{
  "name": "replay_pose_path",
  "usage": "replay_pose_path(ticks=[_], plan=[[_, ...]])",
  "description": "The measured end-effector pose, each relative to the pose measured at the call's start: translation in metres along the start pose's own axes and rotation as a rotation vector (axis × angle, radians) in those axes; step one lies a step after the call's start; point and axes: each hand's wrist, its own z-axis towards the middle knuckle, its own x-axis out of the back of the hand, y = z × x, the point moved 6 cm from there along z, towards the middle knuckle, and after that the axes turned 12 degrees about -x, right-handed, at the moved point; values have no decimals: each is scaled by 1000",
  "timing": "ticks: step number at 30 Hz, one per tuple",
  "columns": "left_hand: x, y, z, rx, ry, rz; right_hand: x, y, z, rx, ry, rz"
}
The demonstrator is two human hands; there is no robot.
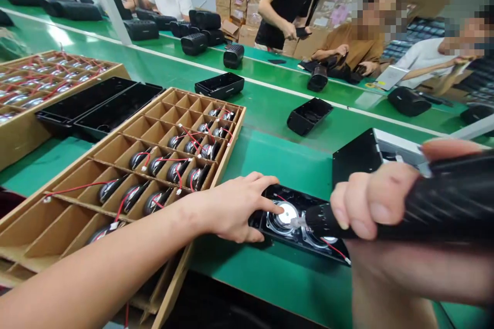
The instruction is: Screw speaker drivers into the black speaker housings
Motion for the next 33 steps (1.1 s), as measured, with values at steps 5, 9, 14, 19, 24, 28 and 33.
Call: replay_pose_path(ticks=[5, 9, 14, 19, 24, 28, 33], plan=[[-1, 0, 1, -21, 4, 2, -15, 32, 4, 5, -229, 2], [-2, 0, 1, -4, -20, 23, -12, 44, 8, -15, -193, 27], [-2, 0, 1, 20, -57, 18, -9, 49, 9, -25, -145, 1], [-2, 0, 2, 14, -43, 27, -11, 53, 11, -29, -131, 4], [-2, 0, 2, 17, -42, 15, -12, 54, 11, -26, -152, 17], [-2, -1, 2, 17, -32, 13, -12, 56, 11, -31, -158, 3], [-1, 0, 2, 0, -15, 23, -19, 59, 9, -40, -157, 9]])
